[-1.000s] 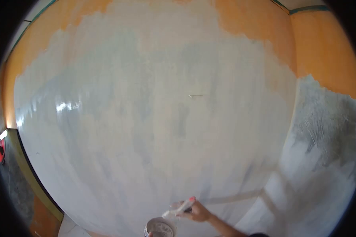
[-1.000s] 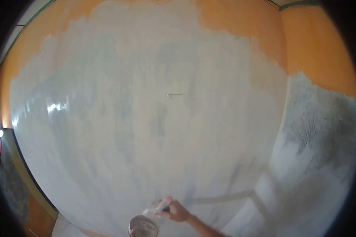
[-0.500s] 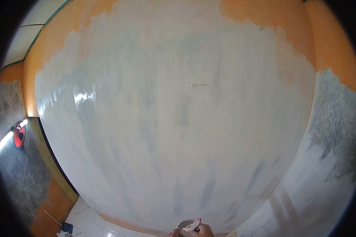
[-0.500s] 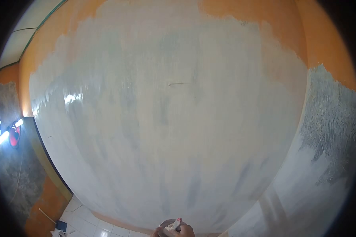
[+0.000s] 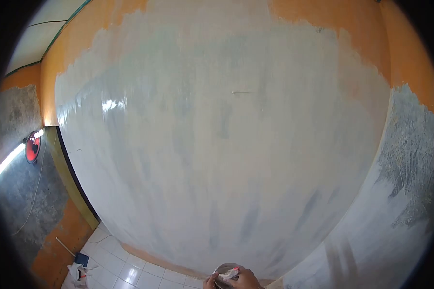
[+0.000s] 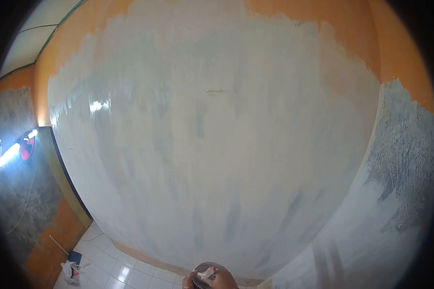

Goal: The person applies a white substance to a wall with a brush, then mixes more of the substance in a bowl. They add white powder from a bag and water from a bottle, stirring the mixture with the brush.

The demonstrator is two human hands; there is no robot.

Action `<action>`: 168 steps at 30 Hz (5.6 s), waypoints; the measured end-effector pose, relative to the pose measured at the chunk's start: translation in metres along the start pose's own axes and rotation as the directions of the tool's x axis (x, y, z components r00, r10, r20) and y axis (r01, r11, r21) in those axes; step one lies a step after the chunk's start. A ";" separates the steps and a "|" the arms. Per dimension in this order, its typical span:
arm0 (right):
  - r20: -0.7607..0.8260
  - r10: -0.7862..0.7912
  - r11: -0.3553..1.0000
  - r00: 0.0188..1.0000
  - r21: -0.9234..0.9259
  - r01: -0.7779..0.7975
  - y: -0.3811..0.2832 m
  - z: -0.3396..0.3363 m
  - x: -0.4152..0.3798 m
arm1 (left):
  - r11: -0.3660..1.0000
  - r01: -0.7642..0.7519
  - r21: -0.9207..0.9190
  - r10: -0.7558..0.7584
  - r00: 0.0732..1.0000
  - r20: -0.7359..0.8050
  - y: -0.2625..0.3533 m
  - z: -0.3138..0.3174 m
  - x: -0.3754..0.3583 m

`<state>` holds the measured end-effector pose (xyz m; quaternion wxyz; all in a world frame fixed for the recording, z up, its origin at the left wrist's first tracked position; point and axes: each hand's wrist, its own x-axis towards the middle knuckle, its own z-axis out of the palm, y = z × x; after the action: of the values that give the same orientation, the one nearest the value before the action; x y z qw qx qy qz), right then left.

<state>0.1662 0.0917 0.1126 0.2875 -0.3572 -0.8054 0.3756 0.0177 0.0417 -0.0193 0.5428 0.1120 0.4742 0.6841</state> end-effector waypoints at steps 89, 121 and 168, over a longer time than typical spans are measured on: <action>-0.519 0.601 0.650 0.608 0.760 0.005 0.061 -0.106 -0.043 | 0.985 -0.059 0.165 -0.021 0.894 0.448 0.026 0.111 0.013; -0.594 0.185 0.969 0.783 0.243 -0.044 0.018 -0.102 -0.013 | 0.960 -0.188 0.208 0.053 0.850 0.525 0.069 0.154 -0.011; -0.231 0.006 0.998 0.973 0.060 0.008 0.073 -0.083 -0.054 | 0.812 -0.508 0.287 0.283 0.773 0.567 0.068 0.162 -0.019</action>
<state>0.2844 0.1161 0.0888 0.3900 -0.3892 -0.7550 0.3554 0.0905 0.1134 0.1253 0.4476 0.4997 0.4190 0.6119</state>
